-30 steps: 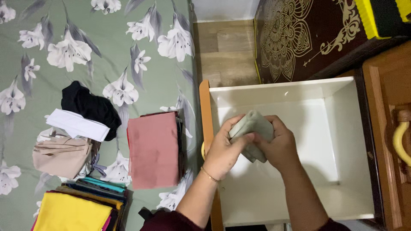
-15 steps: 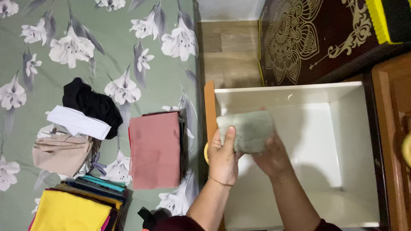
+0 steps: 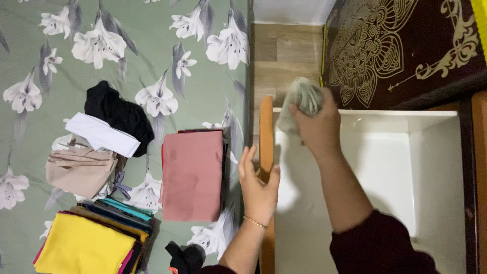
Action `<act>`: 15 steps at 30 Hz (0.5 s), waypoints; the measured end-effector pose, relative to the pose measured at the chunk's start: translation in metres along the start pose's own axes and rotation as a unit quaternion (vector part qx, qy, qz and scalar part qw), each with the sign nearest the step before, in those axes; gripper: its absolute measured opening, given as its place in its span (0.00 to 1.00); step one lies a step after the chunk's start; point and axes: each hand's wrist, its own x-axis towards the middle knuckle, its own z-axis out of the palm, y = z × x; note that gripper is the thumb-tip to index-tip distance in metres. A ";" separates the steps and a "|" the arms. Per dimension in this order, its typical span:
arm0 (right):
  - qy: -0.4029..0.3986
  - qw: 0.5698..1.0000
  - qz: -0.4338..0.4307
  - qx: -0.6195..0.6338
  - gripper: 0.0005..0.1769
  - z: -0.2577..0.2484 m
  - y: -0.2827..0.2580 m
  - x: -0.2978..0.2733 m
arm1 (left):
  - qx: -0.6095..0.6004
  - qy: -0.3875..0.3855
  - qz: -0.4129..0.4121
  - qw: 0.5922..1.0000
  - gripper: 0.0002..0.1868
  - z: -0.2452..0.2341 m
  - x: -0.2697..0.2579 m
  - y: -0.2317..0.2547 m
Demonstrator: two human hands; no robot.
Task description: The person wipes the inside of an open drawer with a cloth, then folds and places several pieces of clothing into the drawer. The person handles red, blue, and pink garments, folding them and arranging them inside the drawer.
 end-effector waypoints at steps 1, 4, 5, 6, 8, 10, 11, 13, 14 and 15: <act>0.015 0.993 -0.093 -0.066 0.29 0.002 -0.009 0.007 | 0.012 -0.015 0.000 1.000 0.40 -0.001 -0.003 -0.002; 0.018 0.944 -0.247 -0.217 0.20 0.011 -0.023 0.023 | 0.045 -0.060 0.010 0.997 0.46 -0.003 -0.009 -0.012; -0.007 0.945 -0.220 -0.241 0.21 0.018 -0.024 0.029 | 0.053 -0.076 0.018 0.996 0.47 -0.002 -0.009 -0.017; -0.031 0.945 -0.193 -0.264 0.22 0.023 -0.025 0.034 | 0.061 -0.092 0.026 0.994 0.48 -0.001 -0.009 -0.020; 0.004 0.911 -0.270 -0.313 0.19 0.036 -0.021 0.039 | 0.072 -0.101 0.043 0.991 0.46 0.001 -0.010 -0.026; 0.011 0.893 -0.288 -0.346 0.17 0.043 -0.018 0.045 | 0.064 -0.114 0.035 0.991 0.45 0.004 -0.011 -0.028; 0.000 0.895 -0.269 -0.356 0.17 0.046 -0.017 0.049 | 0.049 -0.121 0.018 0.991 0.45 0.005 -0.012 -0.029; -0.024 0.895 -0.240 -0.376 0.16 0.049 -0.015 0.051 | 0.035 -0.137 -0.015 0.990 0.45 0.005 -0.013 -0.028; -0.038 0.892 -0.231 -0.385 0.16 0.052 -0.014 0.051 | 0.038 -0.145 -0.031 0.988 0.45 0.004 -0.013 -0.028; -0.052 0.890 -0.222 -0.395 0.15 0.054 -0.012 0.051 | 0.040 -0.153 -0.047 0.986 0.45 0.003 -0.013 -0.027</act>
